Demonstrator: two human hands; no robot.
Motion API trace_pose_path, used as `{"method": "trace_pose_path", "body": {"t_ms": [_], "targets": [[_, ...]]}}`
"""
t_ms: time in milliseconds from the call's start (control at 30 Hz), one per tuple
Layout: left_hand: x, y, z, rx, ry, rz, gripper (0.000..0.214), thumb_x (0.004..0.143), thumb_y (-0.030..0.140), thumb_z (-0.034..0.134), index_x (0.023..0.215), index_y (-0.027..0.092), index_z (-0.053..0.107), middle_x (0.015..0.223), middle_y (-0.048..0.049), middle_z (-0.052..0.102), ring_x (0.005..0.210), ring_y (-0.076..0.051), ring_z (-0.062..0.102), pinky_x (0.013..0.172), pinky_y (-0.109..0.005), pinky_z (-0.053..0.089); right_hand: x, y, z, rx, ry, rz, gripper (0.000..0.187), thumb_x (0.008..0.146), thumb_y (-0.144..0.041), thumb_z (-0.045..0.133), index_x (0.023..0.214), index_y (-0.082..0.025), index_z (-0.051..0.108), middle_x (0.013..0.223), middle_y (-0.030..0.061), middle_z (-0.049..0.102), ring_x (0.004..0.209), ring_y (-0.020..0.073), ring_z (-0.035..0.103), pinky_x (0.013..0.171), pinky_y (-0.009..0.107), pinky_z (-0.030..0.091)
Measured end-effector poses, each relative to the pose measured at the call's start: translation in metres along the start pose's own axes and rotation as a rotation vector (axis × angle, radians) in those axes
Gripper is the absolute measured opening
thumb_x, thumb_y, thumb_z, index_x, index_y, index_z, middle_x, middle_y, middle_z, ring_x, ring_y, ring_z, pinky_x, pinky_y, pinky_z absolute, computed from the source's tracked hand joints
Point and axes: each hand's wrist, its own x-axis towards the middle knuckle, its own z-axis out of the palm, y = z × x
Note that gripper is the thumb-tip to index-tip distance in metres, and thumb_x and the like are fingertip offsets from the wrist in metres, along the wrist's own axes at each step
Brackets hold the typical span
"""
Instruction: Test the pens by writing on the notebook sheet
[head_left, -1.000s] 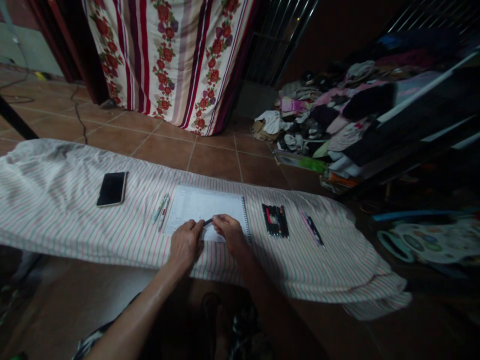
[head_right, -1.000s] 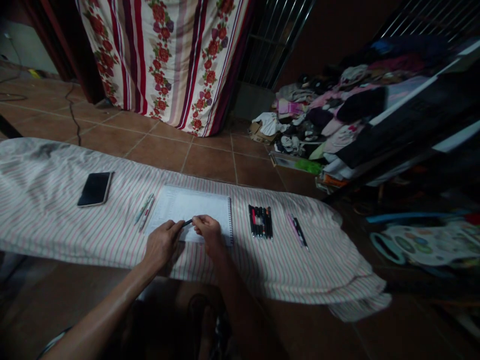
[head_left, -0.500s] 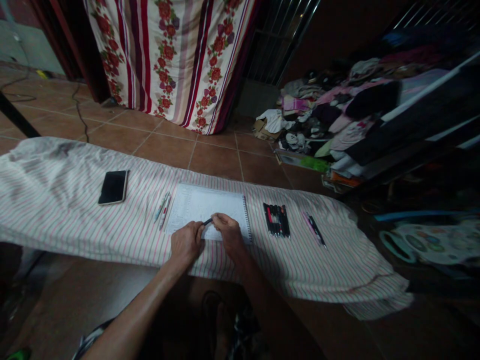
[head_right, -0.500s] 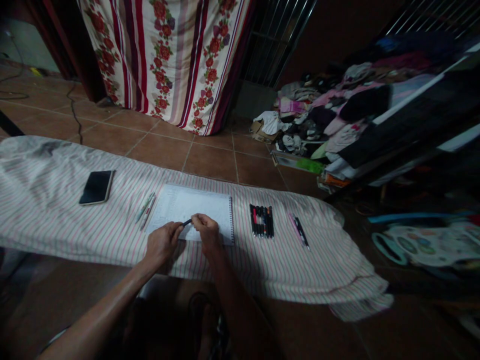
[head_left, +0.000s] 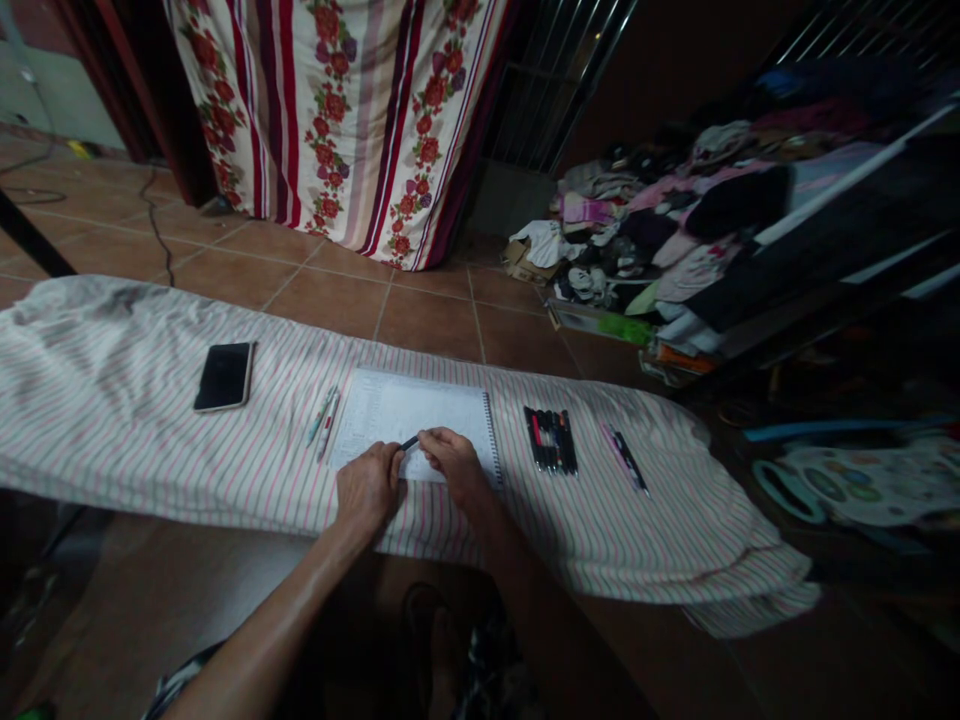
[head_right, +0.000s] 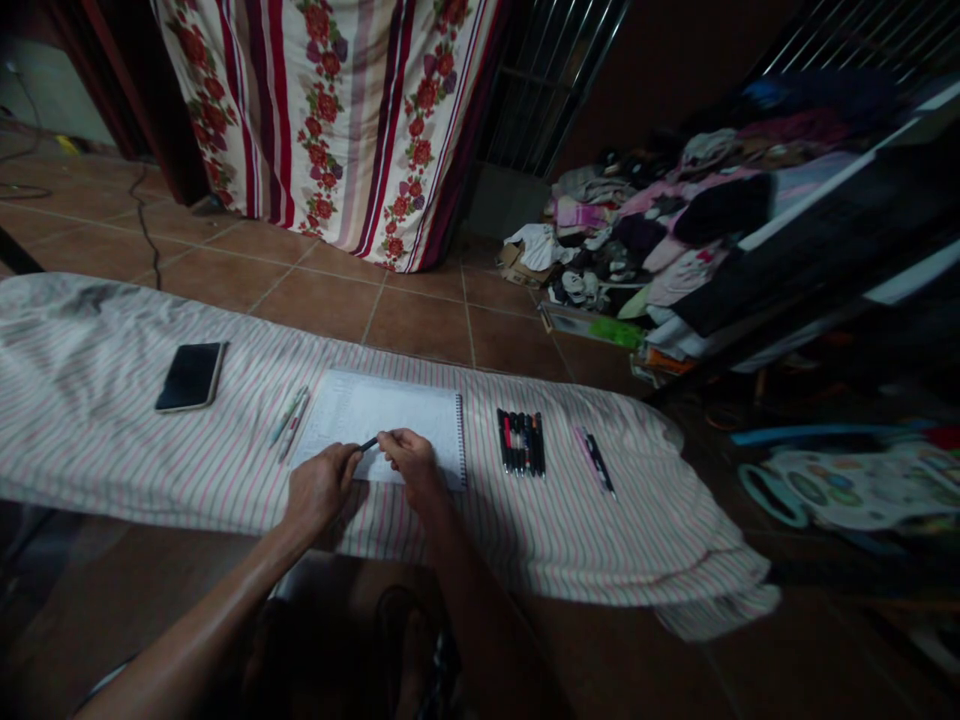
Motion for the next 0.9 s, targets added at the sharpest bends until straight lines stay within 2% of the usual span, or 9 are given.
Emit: {"method": "trace_pose_path", "body": {"t_ms": [100, 200, 267, 367, 433, 633, 700, 800, 900], "targets": [[0.0, -0.001, 0.0, 0.008, 0.001, 0.005, 0.032, 0.091, 0.033, 0.03, 0.101, 0.023, 0.06, 0.09, -0.0016, 0.067, 0.075, -0.018, 0.064, 0.056, -0.027, 0.036, -0.006, -0.005, -0.001, 0.018, -0.028, 0.001, 0.028, 0.058, -0.037, 0.069, 0.075, -0.015, 0.064, 0.063, -0.0019, 0.055, 0.056, 0.008, 0.045, 0.052, 0.022, 0.032], [0.0, -0.001, 0.001, 0.015, 0.002, 0.008, 0.033, 0.091, 0.033, 0.03, 0.101, 0.023, 0.059, 0.09, -0.0016, 0.067, 0.075, -0.018, 0.064, 0.056, -0.026, 0.036, -0.013, -0.01, 0.0, 0.076, -0.092, -0.004, 0.034, 0.062, -0.037, 0.066, 0.09, -0.018, 0.063, 0.079, 0.0018, 0.06, 0.068, 0.0114, 0.053, 0.057, 0.023, 0.037], [-0.001, 0.0, 0.001, 0.02, 0.0, 0.01, 0.033, 0.091, 0.033, 0.03, 0.1, 0.023, 0.059, 0.09, -0.0016, 0.067, 0.074, -0.018, 0.063, 0.056, -0.026, 0.035, -0.013, -0.01, 0.002, 0.099, -0.105, 0.001, 0.032, 0.064, -0.041, 0.064, 0.087, -0.019, 0.061, 0.081, 0.0031, 0.06, 0.069, 0.0123, 0.054, 0.057, 0.023, 0.038], [-0.001, 0.001, 0.002, 0.028, -0.004, 0.013, 0.032, 0.091, 0.033, 0.03, 0.1, 0.024, 0.06, 0.088, -0.0016, 0.066, 0.074, -0.018, 0.063, 0.055, -0.026, 0.035, -0.007, -0.004, 0.003, 0.067, -0.053, 0.025, 0.03, 0.064, -0.045, 0.064, 0.07, -0.017, 0.057, 0.065, -0.0003, 0.055, 0.055, 0.0089, 0.047, 0.05, 0.022, 0.033], [-0.002, 0.001, 0.001, 0.032, -0.008, 0.012, 0.032, 0.091, 0.032, 0.03, 0.1, 0.024, 0.06, 0.088, -0.0019, 0.066, 0.074, -0.018, 0.063, 0.055, -0.026, 0.035, -0.004, -0.002, 0.0, 0.043, -0.029, 0.032, 0.029, 0.061, -0.043, 0.067, 0.068, -0.016, 0.057, 0.06, -0.0022, 0.052, 0.052, 0.0075, 0.044, 0.048, 0.021, 0.031], [-0.001, 0.002, 0.001, 0.038, -0.014, -0.004, 0.033, 0.091, 0.032, 0.029, 0.101, 0.023, 0.059, 0.09, -0.0029, 0.066, 0.073, -0.017, 0.063, 0.055, -0.026, 0.036, -0.011, -0.006, -0.007, 0.093, -0.194, -0.053, 0.038, 0.058, -0.04, 0.072, 0.089, -0.02, 0.061, 0.095, 0.0043, 0.061, 0.083, 0.0157, 0.057, 0.062, 0.025, 0.044], [-0.001, 0.002, 0.001, 0.04, -0.014, -0.002, 0.033, 0.091, 0.032, 0.029, 0.1, 0.023, 0.059, 0.089, -0.0028, 0.066, 0.074, -0.017, 0.063, 0.055, -0.026, 0.035, -0.011, -0.005, -0.006, 0.108, -0.176, -0.017, 0.034, 0.058, -0.041, 0.072, 0.083, -0.02, 0.06, 0.088, 0.0035, 0.061, 0.079, 0.0154, 0.058, 0.06, 0.025, 0.044], [-0.002, 0.002, 0.0, 0.047, -0.019, 0.002, 0.032, 0.091, 0.032, 0.03, 0.098, 0.023, 0.06, 0.088, -0.0028, 0.066, 0.073, -0.018, 0.063, 0.054, -0.027, 0.035, -0.007, -0.002, -0.003, 0.109, -0.08, 0.078, 0.027, 0.062, -0.042, 0.068, 0.069, -0.018, 0.058, 0.066, -0.0004, 0.056, 0.059, 0.0098, 0.052, 0.05, 0.021, 0.038], [-0.002, 0.002, 0.0, 0.051, -0.024, 0.002, 0.031, 0.091, 0.032, 0.03, 0.098, 0.023, 0.059, 0.088, -0.003, 0.066, 0.072, -0.018, 0.063, 0.054, -0.027, 0.035, -0.006, -0.002, -0.003, 0.122, -0.077, 0.079, 0.027, 0.06, -0.037, 0.07, 0.075, -0.017, 0.061, 0.067, -0.0008, 0.056, 0.059, 0.0085, 0.052, 0.049, 0.019, 0.038]]}}
